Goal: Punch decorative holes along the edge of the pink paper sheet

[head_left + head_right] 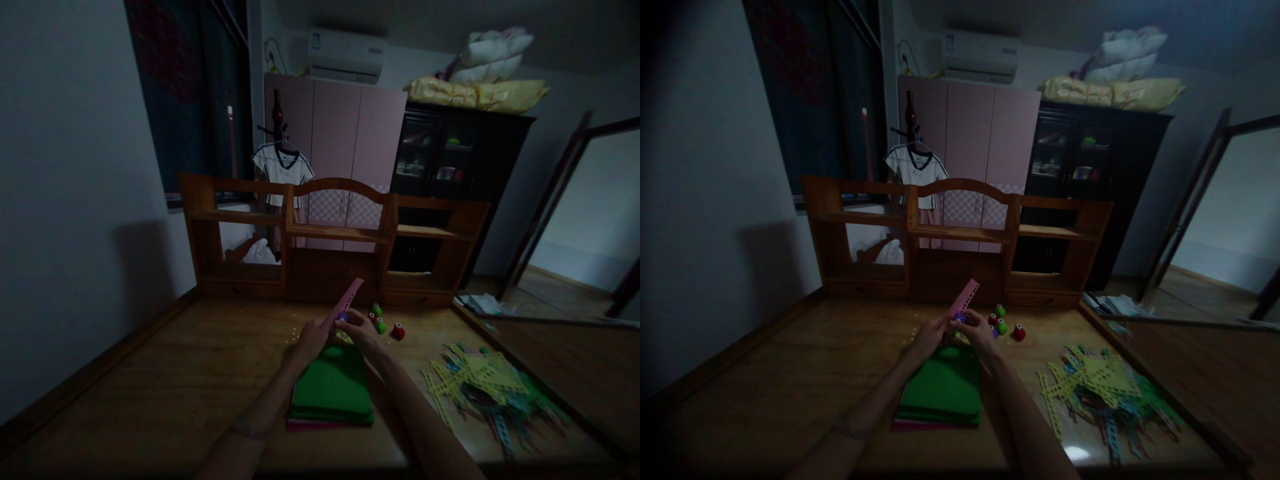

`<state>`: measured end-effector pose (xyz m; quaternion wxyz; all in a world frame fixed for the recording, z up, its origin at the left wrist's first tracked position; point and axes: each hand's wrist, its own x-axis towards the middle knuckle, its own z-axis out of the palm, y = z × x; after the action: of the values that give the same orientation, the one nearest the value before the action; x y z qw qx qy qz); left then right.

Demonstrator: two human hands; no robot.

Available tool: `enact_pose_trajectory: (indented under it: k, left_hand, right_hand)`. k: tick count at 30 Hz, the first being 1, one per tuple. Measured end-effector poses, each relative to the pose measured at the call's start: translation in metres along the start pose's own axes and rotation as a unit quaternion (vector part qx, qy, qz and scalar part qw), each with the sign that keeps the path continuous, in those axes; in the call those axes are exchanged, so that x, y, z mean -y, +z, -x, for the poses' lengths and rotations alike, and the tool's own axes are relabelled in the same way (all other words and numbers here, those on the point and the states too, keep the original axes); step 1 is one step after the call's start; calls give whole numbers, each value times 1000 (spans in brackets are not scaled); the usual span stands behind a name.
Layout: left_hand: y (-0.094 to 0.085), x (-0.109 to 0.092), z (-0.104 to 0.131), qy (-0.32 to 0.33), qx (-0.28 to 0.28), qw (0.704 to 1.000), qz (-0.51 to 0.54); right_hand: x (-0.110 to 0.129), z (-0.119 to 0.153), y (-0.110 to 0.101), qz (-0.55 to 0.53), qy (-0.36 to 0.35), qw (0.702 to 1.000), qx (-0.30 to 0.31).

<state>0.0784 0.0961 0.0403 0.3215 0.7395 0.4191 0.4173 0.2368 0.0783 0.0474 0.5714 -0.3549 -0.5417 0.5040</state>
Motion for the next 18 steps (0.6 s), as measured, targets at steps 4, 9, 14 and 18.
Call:
enact_pose_trajectory:
  k: [4,9,14,18]
  left_hand:
    - [1,4,-1,8,24,999,36]
    - [-2,-6,3,-33,31,992,121]
    - [1,3,1,7,38,985,167]
    - [7,10,-4,-108,40,977,178]
  right_hand:
    - [-2,0,-2,2,10,1000,-3]
    - [-6,0,-8,63,16,996,-55]
    - [-7,2,-6,35,16,998,-45]
    - [-5,1,-3,20,25,999,-36]
